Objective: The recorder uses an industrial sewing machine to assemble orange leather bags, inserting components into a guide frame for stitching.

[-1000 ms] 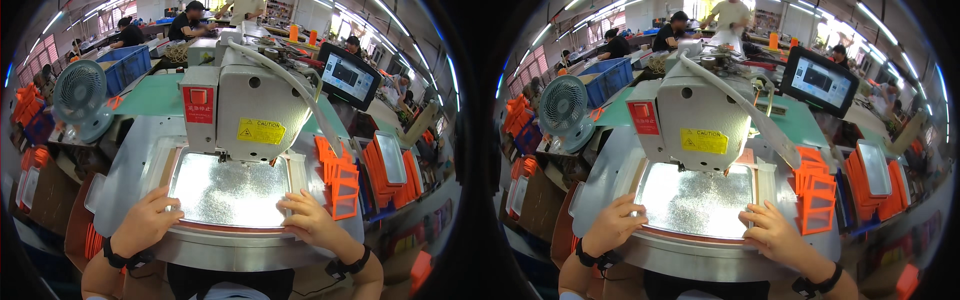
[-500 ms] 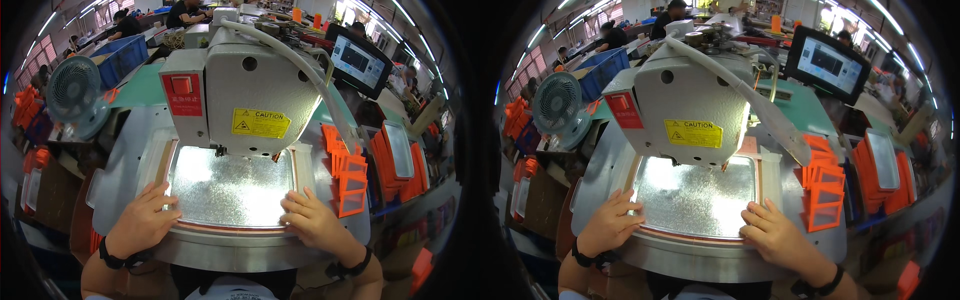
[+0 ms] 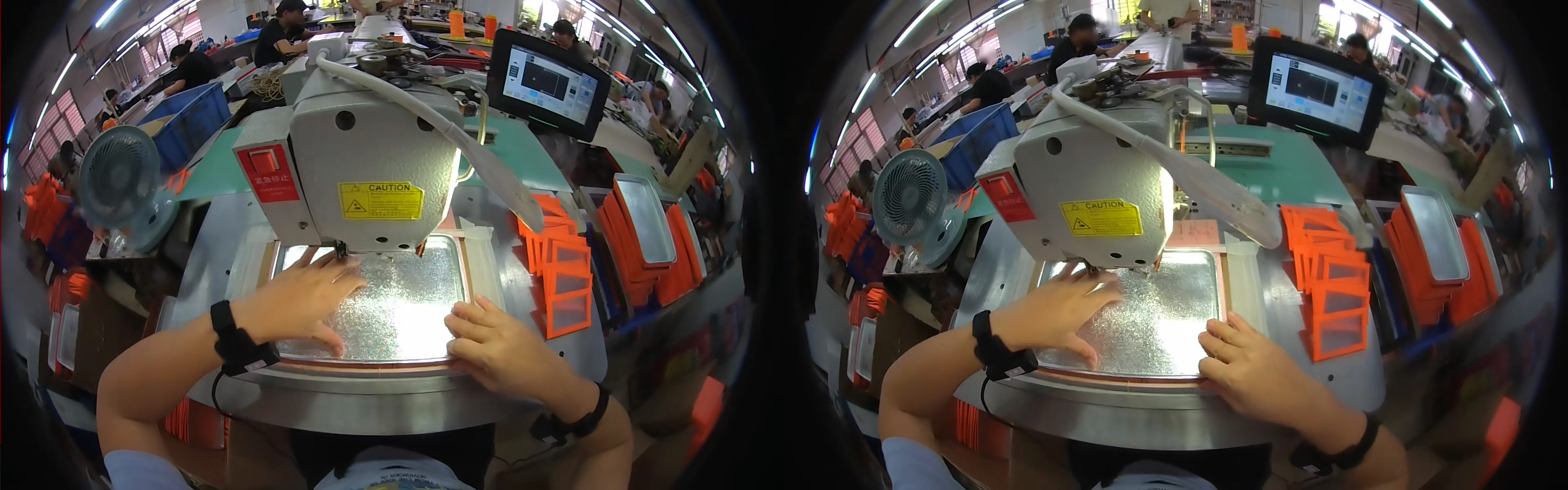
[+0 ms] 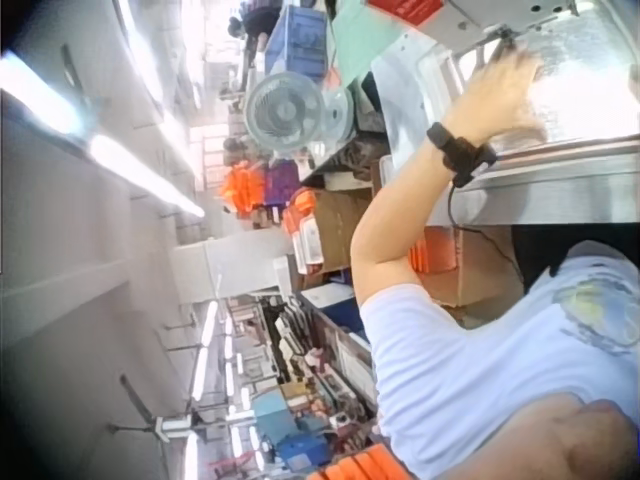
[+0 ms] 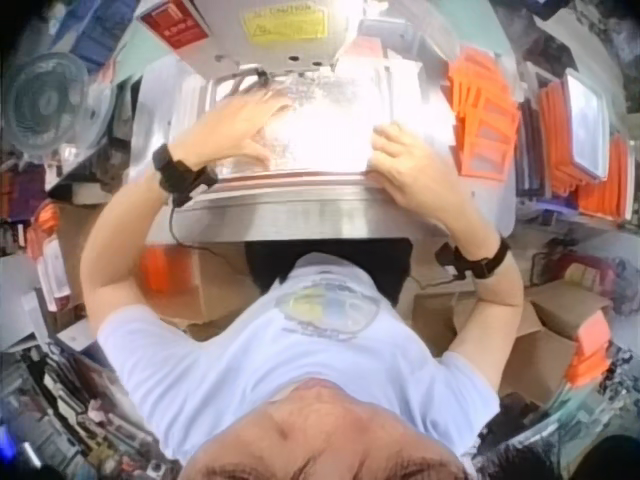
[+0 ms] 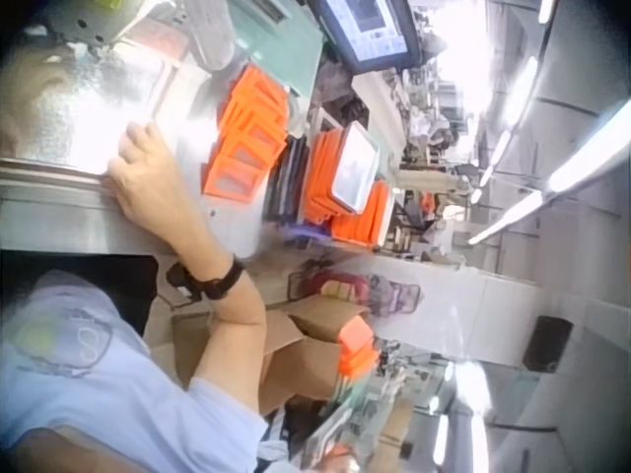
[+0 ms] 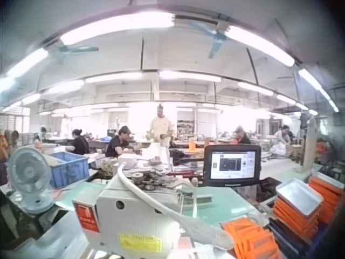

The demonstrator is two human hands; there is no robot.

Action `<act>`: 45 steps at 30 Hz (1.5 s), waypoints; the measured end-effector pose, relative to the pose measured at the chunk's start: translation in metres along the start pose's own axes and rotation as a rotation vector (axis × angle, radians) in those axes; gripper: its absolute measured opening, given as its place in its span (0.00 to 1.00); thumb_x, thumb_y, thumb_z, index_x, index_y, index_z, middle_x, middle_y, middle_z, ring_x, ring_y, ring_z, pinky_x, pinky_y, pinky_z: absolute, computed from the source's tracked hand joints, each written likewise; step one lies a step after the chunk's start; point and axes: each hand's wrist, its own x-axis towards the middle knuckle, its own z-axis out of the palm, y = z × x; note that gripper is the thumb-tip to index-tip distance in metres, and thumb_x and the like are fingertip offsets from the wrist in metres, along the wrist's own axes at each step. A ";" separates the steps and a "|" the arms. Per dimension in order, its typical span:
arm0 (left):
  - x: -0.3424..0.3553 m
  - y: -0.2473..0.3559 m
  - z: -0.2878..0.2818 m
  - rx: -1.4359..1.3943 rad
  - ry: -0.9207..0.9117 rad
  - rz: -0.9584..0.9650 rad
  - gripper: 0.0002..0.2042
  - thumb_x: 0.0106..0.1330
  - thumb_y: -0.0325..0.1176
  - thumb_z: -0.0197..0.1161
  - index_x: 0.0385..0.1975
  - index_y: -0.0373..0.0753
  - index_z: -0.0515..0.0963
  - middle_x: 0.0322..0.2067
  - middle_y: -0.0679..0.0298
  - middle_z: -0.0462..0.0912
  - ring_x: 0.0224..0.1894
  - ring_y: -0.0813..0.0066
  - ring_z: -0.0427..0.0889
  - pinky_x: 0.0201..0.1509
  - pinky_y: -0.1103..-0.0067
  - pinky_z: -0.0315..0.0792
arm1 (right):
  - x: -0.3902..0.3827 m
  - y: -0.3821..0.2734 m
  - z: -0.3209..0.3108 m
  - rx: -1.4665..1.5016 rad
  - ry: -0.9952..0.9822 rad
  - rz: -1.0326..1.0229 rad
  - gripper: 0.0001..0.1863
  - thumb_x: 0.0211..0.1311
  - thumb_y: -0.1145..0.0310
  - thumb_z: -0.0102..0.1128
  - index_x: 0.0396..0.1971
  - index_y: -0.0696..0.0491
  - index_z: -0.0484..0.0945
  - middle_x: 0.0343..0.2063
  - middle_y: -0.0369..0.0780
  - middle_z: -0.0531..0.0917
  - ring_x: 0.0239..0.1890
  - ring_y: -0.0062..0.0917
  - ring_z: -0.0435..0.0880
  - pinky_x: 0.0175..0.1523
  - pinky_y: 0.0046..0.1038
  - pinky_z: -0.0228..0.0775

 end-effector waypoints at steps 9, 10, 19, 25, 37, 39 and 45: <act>0.038 -0.017 -0.011 -0.359 -0.365 -0.127 0.53 0.34 0.61 0.78 0.59 0.35 0.64 0.62 0.49 0.70 0.61 0.55 0.73 0.64 0.66 0.66 | -0.001 0.004 0.002 0.010 0.113 -0.064 0.12 0.47 0.67 0.70 0.27 0.56 0.77 0.40 0.45 0.80 0.50 0.38 0.77 0.62 0.42 0.64; 0.039 -0.015 -0.014 -0.386 -0.378 -0.142 0.51 0.36 0.60 0.78 0.58 0.35 0.65 0.62 0.49 0.70 0.62 0.55 0.73 0.64 0.67 0.66 | -0.002 0.004 0.003 0.014 0.117 -0.066 0.12 0.47 0.67 0.70 0.27 0.56 0.78 0.40 0.45 0.80 0.50 0.38 0.77 0.63 0.42 0.64; 0.015 0.018 -0.014 -0.303 -0.256 -0.097 0.42 0.54 0.48 0.72 0.64 0.31 0.64 0.68 0.41 0.58 0.68 0.48 0.63 0.69 0.66 0.63 | -0.003 0.007 0.007 0.030 0.101 -0.052 0.12 0.48 0.66 0.69 0.28 0.57 0.77 0.44 0.48 0.80 0.55 0.40 0.77 0.66 0.45 0.63; 0.016 0.033 -0.015 -0.291 -0.317 -0.104 0.49 0.53 0.60 0.70 0.69 0.34 0.59 0.69 0.30 0.48 0.71 0.34 0.53 0.72 0.62 0.56 | -0.006 0.011 0.007 0.078 0.080 -0.042 0.12 0.51 0.66 0.68 0.30 0.57 0.77 0.46 0.49 0.79 0.56 0.42 0.76 0.65 0.45 0.63; 0.019 0.039 -0.016 -0.391 -0.445 -0.218 0.53 0.49 0.60 0.73 0.71 0.38 0.56 0.72 0.32 0.37 0.75 0.35 0.36 0.76 0.60 0.43 | 0.022 0.090 -0.015 0.114 0.015 0.083 0.16 0.50 0.84 0.55 0.42 0.59 0.80 0.50 0.47 0.80 0.62 0.35 0.73 0.66 0.46 0.64; 0.022 0.038 -0.016 -0.420 -0.448 -0.216 0.52 0.50 0.60 0.73 0.71 0.37 0.56 0.71 0.32 0.37 0.75 0.34 0.36 0.75 0.58 0.42 | 0.026 0.095 -0.013 0.017 -0.041 0.063 0.15 0.51 0.82 0.54 0.40 0.59 0.80 0.47 0.47 0.81 0.61 0.35 0.73 0.66 0.48 0.63; 0.021 0.036 -0.016 -0.500 -0.446 -0.224 0.50 0.52 0.60 0.71 0.71 0.37 0.57 0.71 0.32 0.37 0.75 0.34 0.35 0.75 0.53 0.40 | 0.032 0.100 -0.016 -0.066 -0.088 0.040 0.10 0.55 0.74 0.55 0.35 0.58 0.81 0.39 0.43 0.84 0.51 0.35 0.81 0.67 0.52 0.60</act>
